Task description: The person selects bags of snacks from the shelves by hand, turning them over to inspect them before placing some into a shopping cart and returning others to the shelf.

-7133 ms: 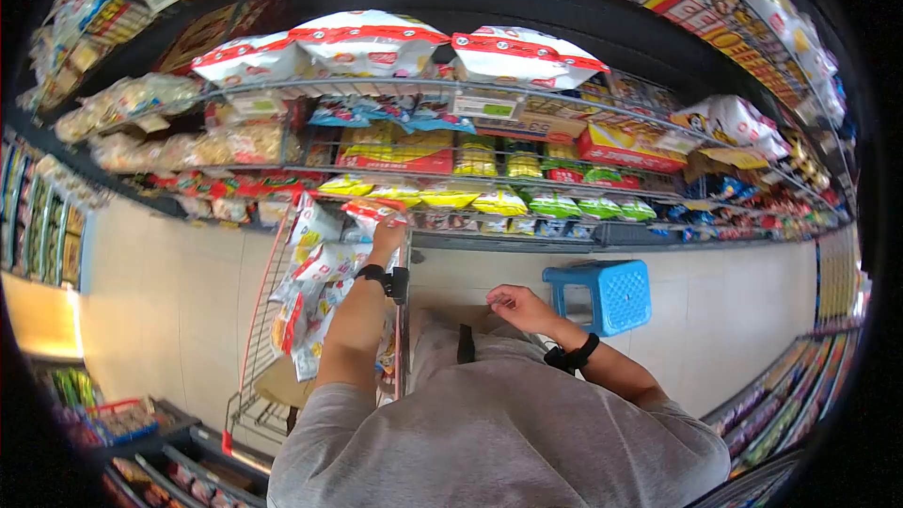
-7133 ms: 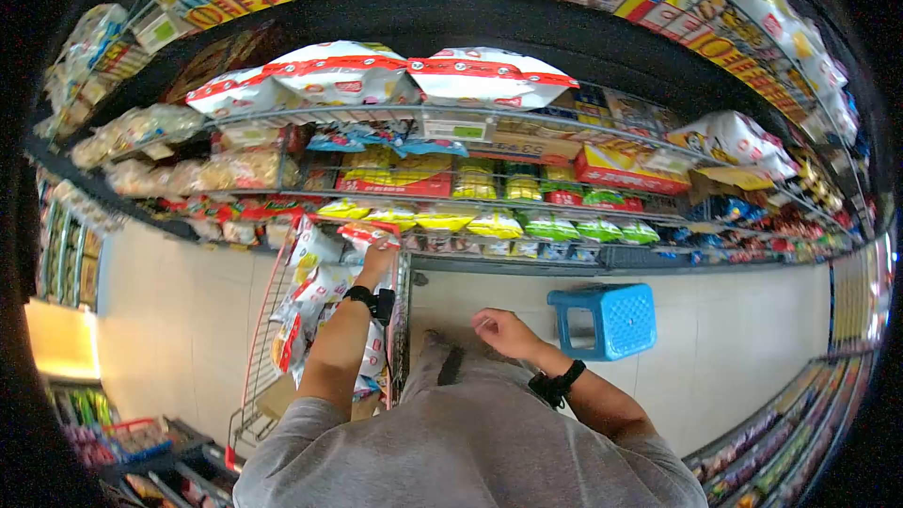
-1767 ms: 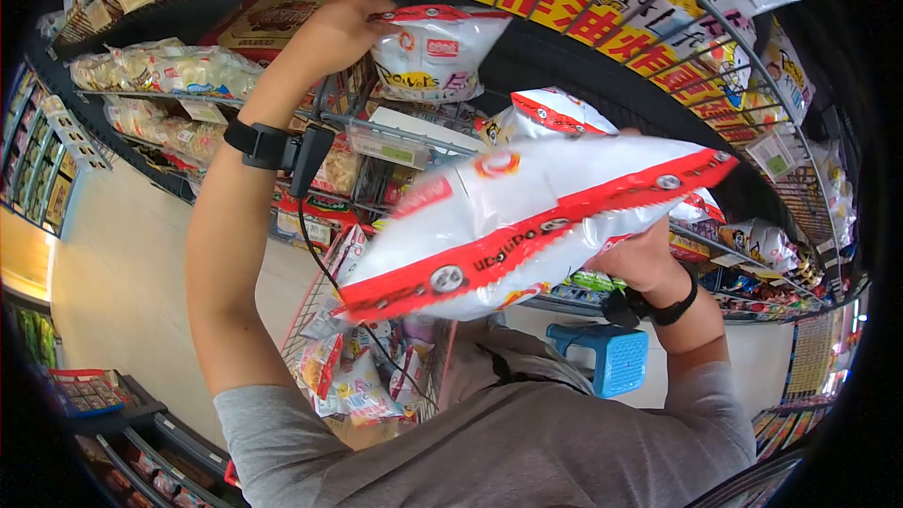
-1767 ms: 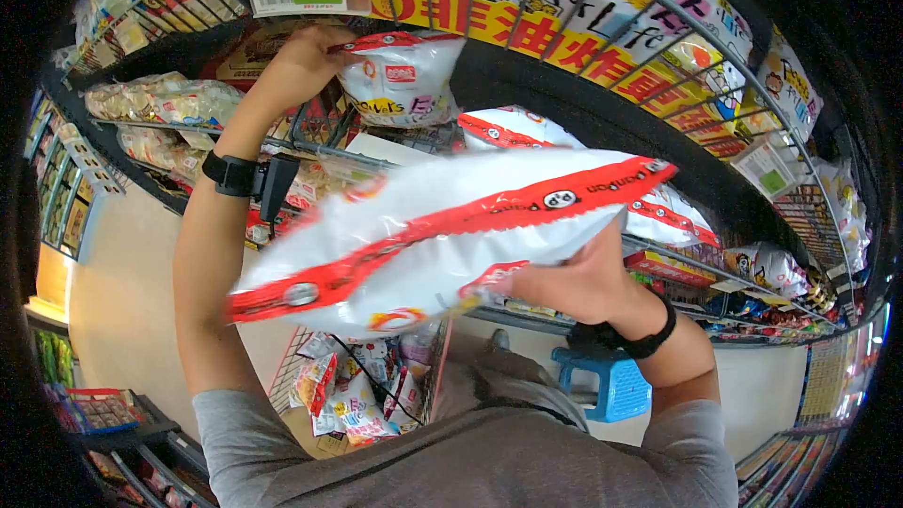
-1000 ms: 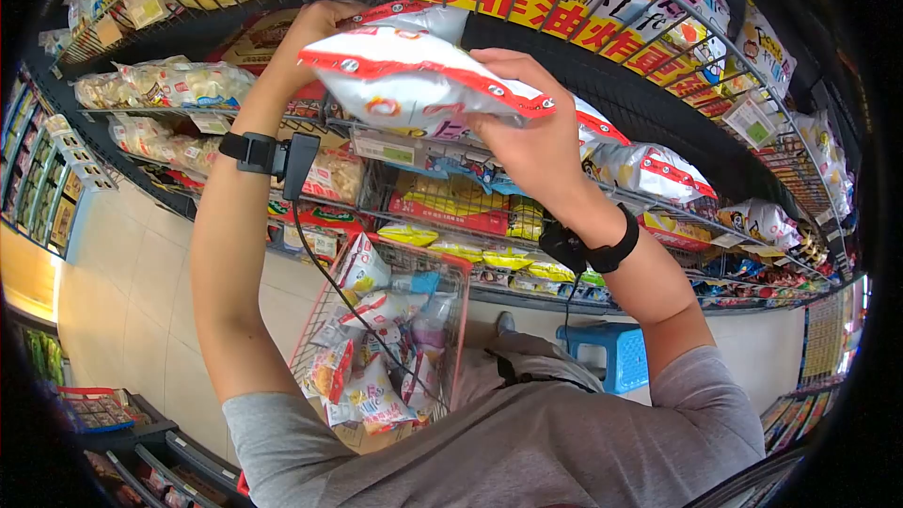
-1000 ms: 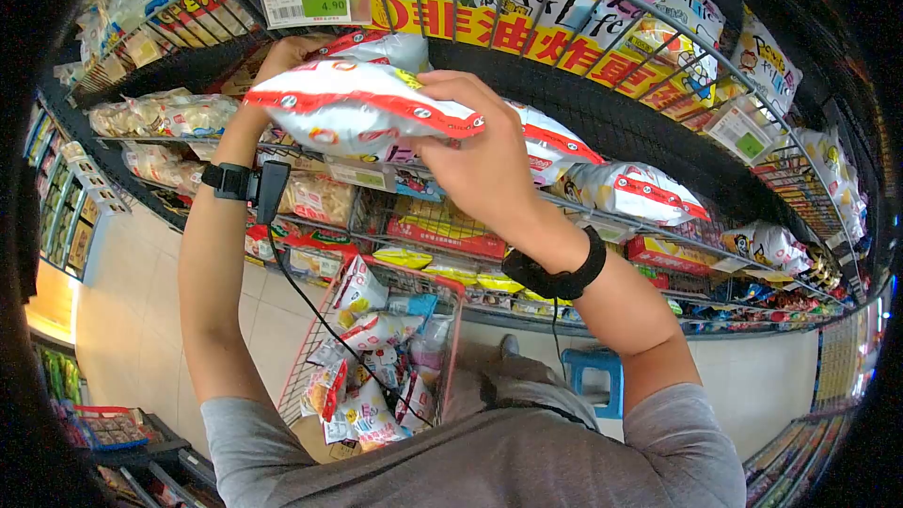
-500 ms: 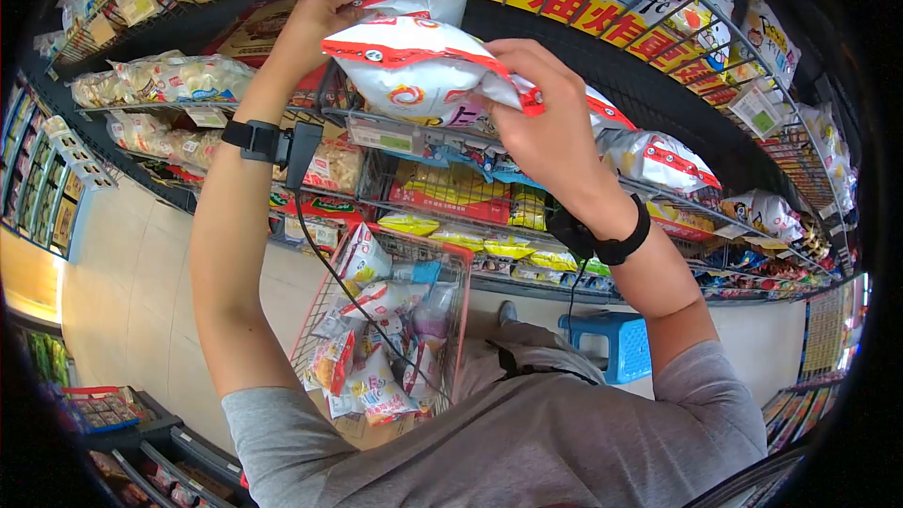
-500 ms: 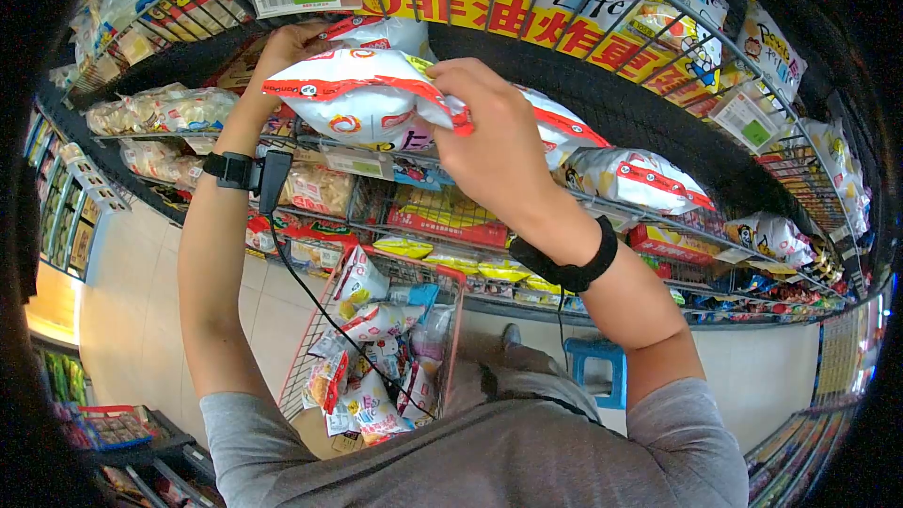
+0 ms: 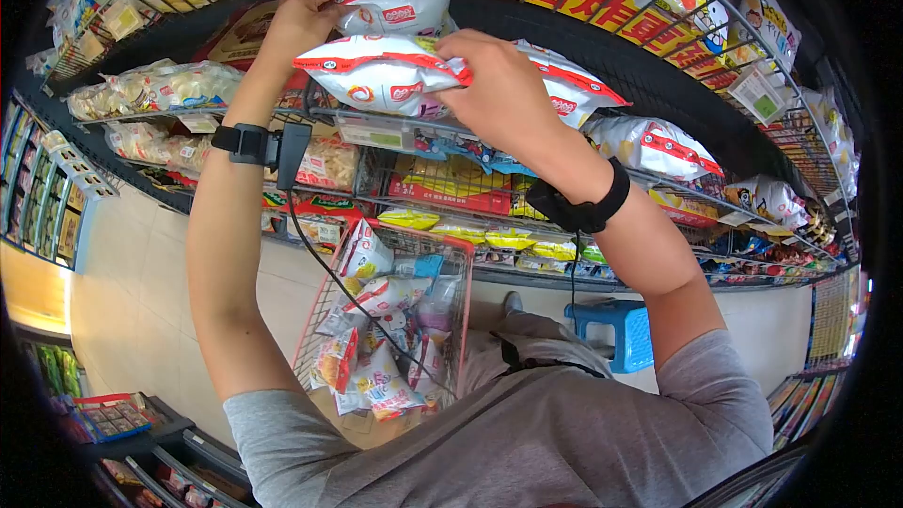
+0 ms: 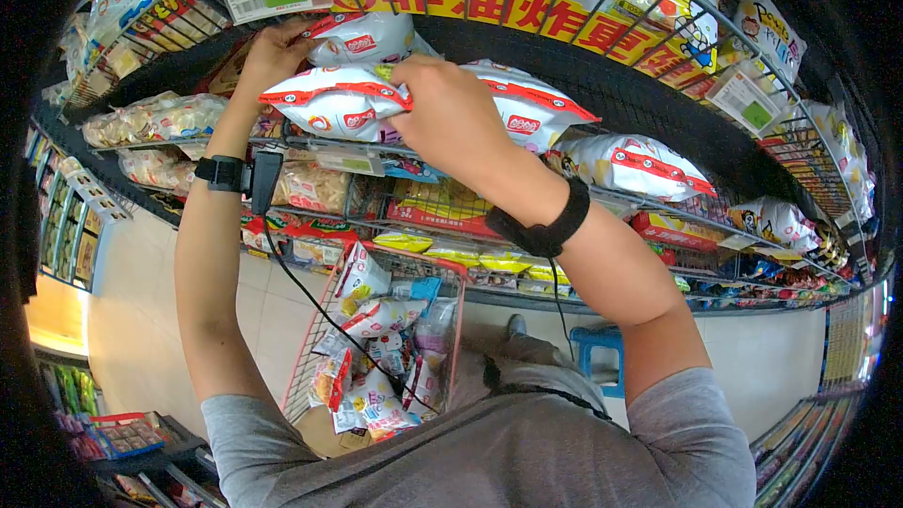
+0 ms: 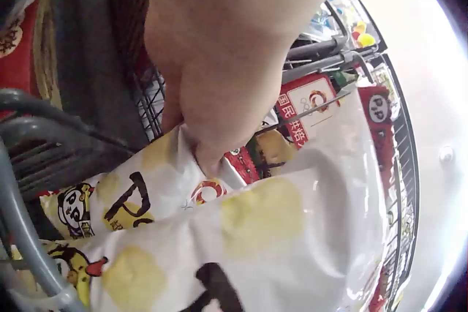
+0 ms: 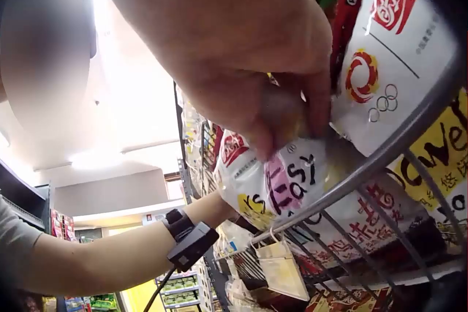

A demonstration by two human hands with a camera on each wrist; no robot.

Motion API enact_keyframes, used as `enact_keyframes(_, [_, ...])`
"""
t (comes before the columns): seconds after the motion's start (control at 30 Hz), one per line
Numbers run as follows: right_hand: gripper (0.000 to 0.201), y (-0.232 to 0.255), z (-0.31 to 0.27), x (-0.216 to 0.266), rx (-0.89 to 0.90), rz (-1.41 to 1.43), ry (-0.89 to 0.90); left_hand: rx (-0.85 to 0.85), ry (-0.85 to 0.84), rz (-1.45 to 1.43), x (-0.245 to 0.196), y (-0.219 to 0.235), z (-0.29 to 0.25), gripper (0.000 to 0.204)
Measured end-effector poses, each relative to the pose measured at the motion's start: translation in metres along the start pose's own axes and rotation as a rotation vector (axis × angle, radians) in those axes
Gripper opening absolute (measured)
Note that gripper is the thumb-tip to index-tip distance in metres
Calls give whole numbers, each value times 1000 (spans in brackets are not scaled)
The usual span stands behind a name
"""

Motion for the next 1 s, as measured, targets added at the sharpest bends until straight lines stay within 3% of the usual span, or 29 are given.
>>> enact_keyframes(0.07, [31, -9, 1, 0, 241, -154, -22, 26, 14, -16, -8, -1, -2, 29])
enact_keyframes(0.17, [36, -7, -2, 4, 143, -63, 118, 16, -7, -75, -18, -1, -6, 26])
enact_keyframes(0.3, [45, 46, -20, 15, 45, 40, 168, 30, 19, 10, -28, 5, -10, 29])
enact_keyframes(0.4, [51, 76, -36, -3, 33, -268, 146, 9, -37, 41, -17, 7, -10, 29])
enact_keyframes(0.5, [55, 75, -48, -43, 132, -443, 30, 110, -13, 46, -32, -2, -8, 30])
enact_keyframes(0.63, [42, 71, -46, -75, 309, -456, -130, 142, 56, 113, -32, -1, -8, 31])
enact_keyframes(0.73, [36, 84, -41, -82, 172, -509, -102, 55, 110, 139, -26, 6, -10, 29])
enact_keyframes(0.83, [31, 97, -43, -89, 58, -465, -64, 42, 29, 155, -27, 1, -9, 30])
enact_keyframes(0.93, [33, 112, -51, -90, 56, -370, -54, 171, -31, 123, -34, -6, -7, 30])
enact_keyframes(1.0, [36, 116, -65, -93, -22, -207, -40, 260, 114, 63, -40, -12, -11, 35])
Point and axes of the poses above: each hand's wrist, its own z-axis towards the middle knuckle, its own y-axis out of the back of the hand, x = y × z, the point moved 7 cm from there along z, towards the middle knuckle, and after that the axes turned 10 degrees about -z, right-handed, at the moved point
